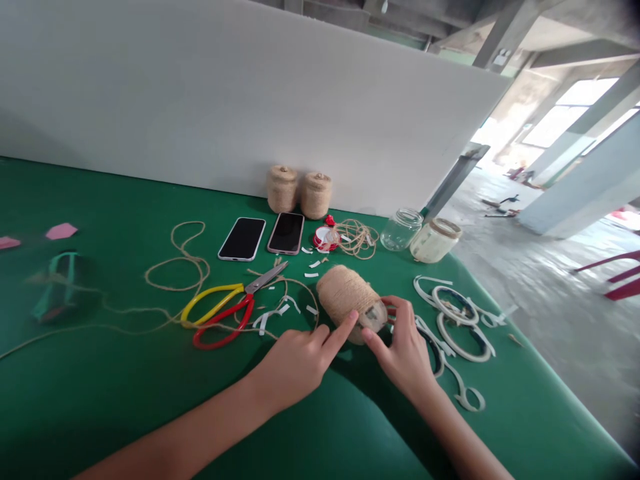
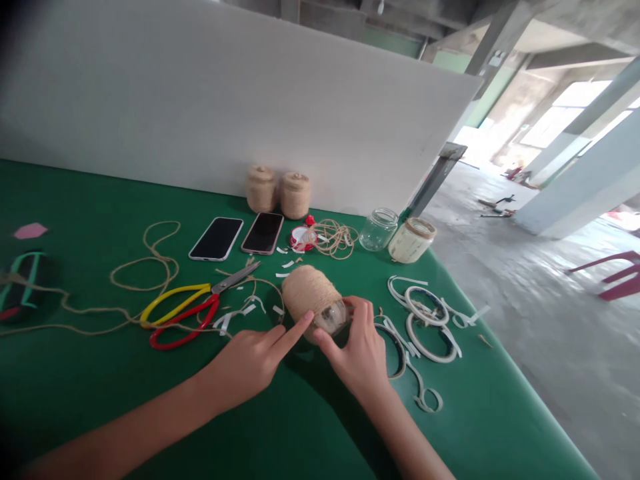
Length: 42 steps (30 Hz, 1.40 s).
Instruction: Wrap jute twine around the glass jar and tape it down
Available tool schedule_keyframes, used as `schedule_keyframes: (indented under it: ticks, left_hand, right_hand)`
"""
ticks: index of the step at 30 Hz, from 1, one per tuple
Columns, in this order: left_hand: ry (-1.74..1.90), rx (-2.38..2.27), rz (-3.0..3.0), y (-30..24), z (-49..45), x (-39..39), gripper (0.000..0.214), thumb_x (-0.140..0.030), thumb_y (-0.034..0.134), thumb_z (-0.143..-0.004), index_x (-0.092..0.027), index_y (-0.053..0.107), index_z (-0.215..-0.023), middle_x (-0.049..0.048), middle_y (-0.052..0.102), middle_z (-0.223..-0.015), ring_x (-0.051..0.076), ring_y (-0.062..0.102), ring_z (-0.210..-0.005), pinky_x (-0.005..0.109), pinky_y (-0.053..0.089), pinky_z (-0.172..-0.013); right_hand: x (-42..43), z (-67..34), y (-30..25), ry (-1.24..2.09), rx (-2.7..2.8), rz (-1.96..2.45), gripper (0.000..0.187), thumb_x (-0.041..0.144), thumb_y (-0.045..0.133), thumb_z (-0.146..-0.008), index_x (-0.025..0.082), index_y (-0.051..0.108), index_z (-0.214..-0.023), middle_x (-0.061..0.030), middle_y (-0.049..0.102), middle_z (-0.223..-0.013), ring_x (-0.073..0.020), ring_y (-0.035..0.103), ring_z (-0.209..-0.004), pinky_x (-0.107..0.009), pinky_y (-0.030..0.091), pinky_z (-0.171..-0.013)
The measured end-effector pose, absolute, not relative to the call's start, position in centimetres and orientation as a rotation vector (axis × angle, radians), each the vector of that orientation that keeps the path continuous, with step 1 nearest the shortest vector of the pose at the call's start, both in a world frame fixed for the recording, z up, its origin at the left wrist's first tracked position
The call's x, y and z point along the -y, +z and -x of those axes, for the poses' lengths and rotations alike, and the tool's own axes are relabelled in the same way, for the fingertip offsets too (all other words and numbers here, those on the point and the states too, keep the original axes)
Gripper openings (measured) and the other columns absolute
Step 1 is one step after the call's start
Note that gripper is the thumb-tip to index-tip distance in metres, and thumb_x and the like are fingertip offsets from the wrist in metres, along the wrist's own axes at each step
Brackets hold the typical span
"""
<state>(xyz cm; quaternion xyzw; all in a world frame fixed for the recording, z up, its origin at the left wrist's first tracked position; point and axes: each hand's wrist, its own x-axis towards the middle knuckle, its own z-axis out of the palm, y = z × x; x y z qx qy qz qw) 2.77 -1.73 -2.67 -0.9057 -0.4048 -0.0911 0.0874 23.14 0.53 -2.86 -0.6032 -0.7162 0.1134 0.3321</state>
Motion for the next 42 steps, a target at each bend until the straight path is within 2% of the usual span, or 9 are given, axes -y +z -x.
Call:
schedule_keyframes:
  ticks: [3,6,13,21,25,27,30,34,42]
  left_hand:
    - [-0.272,1.222,2.696,-2.8,-2.8,1.7,0.072,-0.002,0.029,-0.08,-0.013,-0.004,-0.143,0.0014,0.056,-0.074,0.013,0.05,-0.048,0.023,0.039,-0.041]
    - [-0.279,1.218,2.696,-2.8,-2.8,1.7,0.071,-0.003,0.028,-0.081,-0.013,-0.003,-0.143,0.0013,0.055,-0.073,0.013,0.05,-0.048,0.024,0.039,-0.041]
    - [-0.27,1.2,2.687,-2.8,-2.9,1.8,0.073,-0.002,0.029,-0.079,-0.012,-0.003,-0.143,0.0017,0.056,-0.074,0.013,0.049,-0.047,0.024,0.039,-0.041]
    - [-0.227,1.182,2.698,-2.7,-2.9,1.8,0.079,0.001,0.029,-0.072,-0.011,-0.004,-0.143,0.0012,0.056,-0.074,0.015,0.049,-0.045,0.026,0.039,-0.037]
    - [-0.237,1.19,2.684,-2.6,-2.9,1.7,0.078,0.0,0.029,-0.074,-0.011,-0.006,-0.143,0.0012,0.056,-0.074,0.014,0.05,-0.045,0.025,0.039,-0.038]
    - [-0.235,1.191,2.679,-2.7,-2.8,1.7,0.077,0.0,0.029,-0.075,-0.011,-0.006,-0.143,0.0011,0.056,-0.073,0.014,0.049,-0.045,0.025,0.039,-0.038]
    - [-0.232,1.195,2.669,-2.8,-2.8,1.8,0.075,0.0,0.028,-0.076,-0.011,-0.005,-0.143,0.0009,0.056,-0.073,0.015,0.049,-0.045,0.026,0.04,-0.038]
    - [-0.236,1.196,2.682,-2.7,-2.9,1.9,0.073,-0.001,0.028,-0.077,-0.01,-0.004,-0.143,0.0008,0.055,-0.072,0.015,0.049,-0.045,0.027,0.041,-0.038]
    - [-0.181,1.178,2.705,-2.7,-2.8,1.7,0.077,0.001,0.028,-0.073,-0.01,-0.004,-0.143,0.0017,0.057,-0.074,0.015,0.049,-0.044,0.027,0.041,-0.037]
  right_hand:
    - [-0.3,-23.0,-2.8,0.019,1.965,1.51,0.075,0.057,0.067,-0.06,0.021,0.033,-0.117,-0.0131,0.041,-0.116,-0.0312,0.051,-0.103,-0.044,0.051,-0.072]
    - [-0.1,-22.8,-2.9,0.0,2.043,1.43,0.072,0.048,0.068,-0.063,0.022,0.031,-0.12,-0.0131,0.038,-0.119,-0.0297,0.05,-0.105,-0.043,0.052,-0.073]
    - [-0.3,-22.7,-3.1,0.276,1.861,1.458,0.061,0.044,0.068,-0.066,0.024,0.036,-0.114,-0.009,0.041,-0.113,-0.0255,0.048,-0.104,-0.042,0.051,-0.081]
    - [-1.1,-23.0,-3.0,0.687,1.608,1.517,0.05,0.048,0.063,-0.07,0.023,0.038,-0.104,-0.0083,0.048,-0.108,-0.0213,0.056,-0.088,-0.035,0.055,-0.064]
    - [-0.8,-23.2,-3.0,0.436,1.806,1.638,0.052,0.054,0.056,-0.074,0.023,0.036,-0.11,-0.0095,0.049,-0.109,-0.0261,0.056,-0.092,-0.044,0.051,-0.071]
    - [-0.6,-23.3,-3.1,0.216,1.895,1.617,0.064,0.058,0.058,-0.07,0.021,0.033,-0.116,-0.012,0.045,-0.113,-0.0304,0.051,-0.102,-0.049,0.048,-0.078]
    - [-0.3,-23.2,-3.1,0.05,1.989,1.471,0.076,0.055,0.066,-0.064,0.02,0.03,-0.121,-0.0144,0.038,-0.119,-0.0319,0.043,-0.112,-0.048,0.045,-0.086]
    - [-0.1,-22.9,-3.0,0.114,2.001,1.422,0.064,0.044,0.066,-0.069,0.022,0.033,-0.118,-0.0116,0.037,-0.118,-0.0265,0.046,-0.108,-0.043,0.048,-0.085]
    - [-1.2,-23.4,-3.3,0.482,1.691,1.535,0.053,0.049,0.063,-0.07,0.024,0.037,-0.109,-0.0081,0.044,-0.11,-0.0232,0.049,-0.1,-0.036,0.054,-0.071]
